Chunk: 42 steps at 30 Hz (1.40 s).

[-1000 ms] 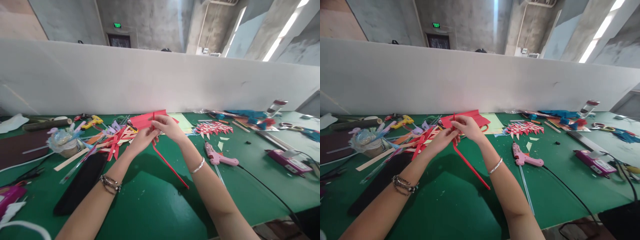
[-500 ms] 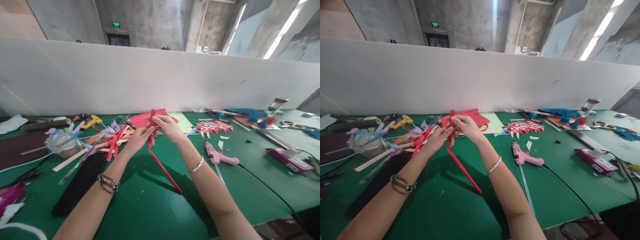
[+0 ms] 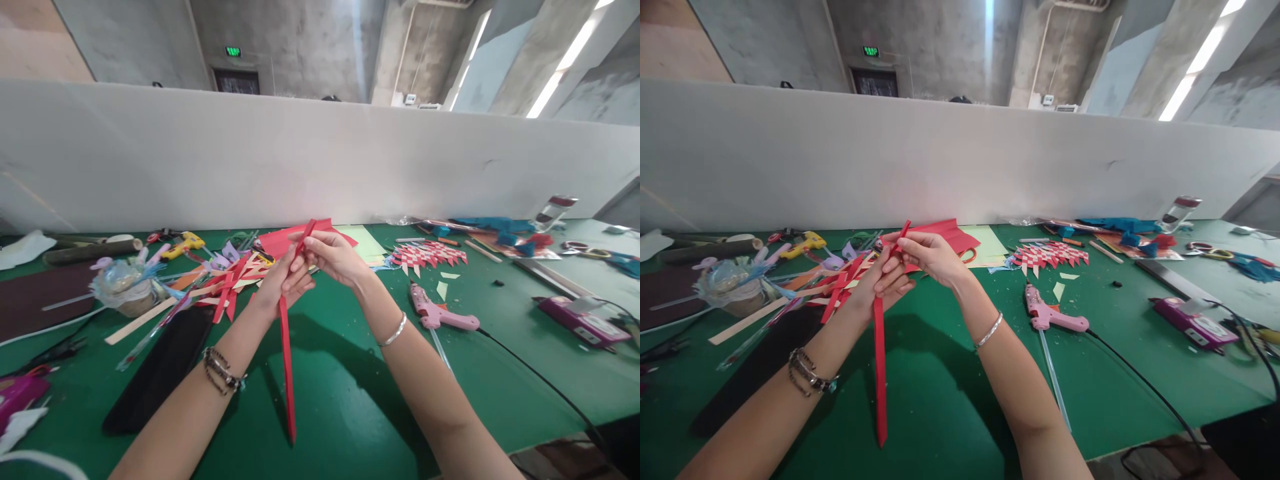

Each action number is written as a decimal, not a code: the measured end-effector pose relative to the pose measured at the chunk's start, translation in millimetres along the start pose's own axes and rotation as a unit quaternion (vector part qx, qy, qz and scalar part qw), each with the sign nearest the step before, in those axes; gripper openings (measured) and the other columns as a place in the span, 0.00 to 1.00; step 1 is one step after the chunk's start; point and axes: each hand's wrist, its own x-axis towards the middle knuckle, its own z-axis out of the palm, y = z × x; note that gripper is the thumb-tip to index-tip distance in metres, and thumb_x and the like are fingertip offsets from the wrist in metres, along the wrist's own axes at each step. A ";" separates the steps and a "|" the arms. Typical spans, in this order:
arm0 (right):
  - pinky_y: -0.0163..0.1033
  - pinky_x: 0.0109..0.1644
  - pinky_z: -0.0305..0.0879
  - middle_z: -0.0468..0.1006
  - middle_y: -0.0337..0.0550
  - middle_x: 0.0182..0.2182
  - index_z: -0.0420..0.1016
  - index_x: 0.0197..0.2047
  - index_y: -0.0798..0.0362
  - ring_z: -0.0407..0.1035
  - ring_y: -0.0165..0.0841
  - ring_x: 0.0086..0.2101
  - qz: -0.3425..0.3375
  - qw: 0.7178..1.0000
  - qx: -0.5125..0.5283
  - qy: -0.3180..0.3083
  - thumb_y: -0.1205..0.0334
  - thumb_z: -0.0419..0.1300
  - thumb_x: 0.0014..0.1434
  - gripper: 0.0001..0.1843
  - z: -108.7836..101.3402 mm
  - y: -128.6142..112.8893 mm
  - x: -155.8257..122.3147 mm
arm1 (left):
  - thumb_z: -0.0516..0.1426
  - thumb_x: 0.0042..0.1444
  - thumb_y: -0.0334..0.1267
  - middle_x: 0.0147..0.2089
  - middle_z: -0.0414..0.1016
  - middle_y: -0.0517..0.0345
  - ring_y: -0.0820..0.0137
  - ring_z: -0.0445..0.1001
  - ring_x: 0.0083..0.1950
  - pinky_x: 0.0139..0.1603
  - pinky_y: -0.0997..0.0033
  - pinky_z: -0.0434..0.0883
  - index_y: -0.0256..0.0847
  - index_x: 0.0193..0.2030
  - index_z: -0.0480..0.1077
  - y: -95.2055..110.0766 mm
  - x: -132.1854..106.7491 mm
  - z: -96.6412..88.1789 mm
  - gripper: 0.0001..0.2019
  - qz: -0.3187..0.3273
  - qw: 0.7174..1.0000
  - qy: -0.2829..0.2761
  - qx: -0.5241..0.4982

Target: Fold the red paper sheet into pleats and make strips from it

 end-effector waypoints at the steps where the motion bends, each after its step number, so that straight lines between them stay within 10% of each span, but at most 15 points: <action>1: 0.27 0.31 0.64 0.68 0.33 0.22 0.76 0.40 0.55 0.61 0.20 0.24 -0.002 1.000 -0.002 -0.003 0.58 0.62 0.51 0.14 -0.1 -0.1 -0.3 | 0.44 0.58 0.59 0.08 0.38 0.72 0.80 0.39 0.12 0.21 0.75 0.57 0.42 0.19 0.44 0.5 -1.2 1.8 0.26 -0.007 1.000 0.001 -0.028; 8: 0.28 0.30 0.62 0.69 0.34 0.21 0.76 0.41 0.55 0.63 0.22 0.24 -0.031 0.998 -0.018 -0.059 0.53 0.62 0.51 0.17 0.6 -2.5 -3.4 | 0.45 0.59 0.56 0.09 0.37 0.73 0.80 0.37 0.13 0.20 0.77 0.55 0.41 0.19 0.45 -4.9 -7.1 6.4 0.25 -0.014 0.987 -0.048 -0.149; 25: 0.28 0.22 0.59 0.65 0.31 0.11 0.73 0.34 0.56 0.62 0.24 0.15 -0.004 0.988 -0.153 0.022 0.53 0.51 0.57 0.16 6.3 3.4 -0.6 | 0.41 0.57 0.58 0.10 0.50 0.70 0.79 0.47 0.12 0.24 0.73 0.60 0.42 0.22 0.55 -10.0 -1.1 1.8 0.23 -0.015 0.994 -0.110 0.003; 37: 0.31 0.22 0.49 0.59 0.33 0.13 0.56 0.16 0.53 0.56 0.24 0.18 -0.086 0.887 -0.423 0.161 0.62 0.51 0.52 0.15 1.0 -4.4 -1.5 | 0.51 0.53 0.56 0.20 0.61 0.66 0.77 0.58 0.18 0.20 0.75 0.57 0.40 0.27 0.61 -17.4 3.9 -7.3 0.19 0.018 0.980 -0.009 0.197; 42: 0.31 0.23 0.50 0.63 0.33 0.13 0.57 0.17 0.53 0.59 0.25 0.19 -0.053 0.911 -0.391 0.118 0.63 0.50 0.51 0.13 0.9 -5.6 -3.2 | 0.48 0.55 0.54 0.20 0.64 0.63 0.75 0.63 0.22 0.24 0.74 0.61 0.40 0.24 0.62 -12.9 5.6 -10.1 0.20 0.036 0.977 -0.001 0.211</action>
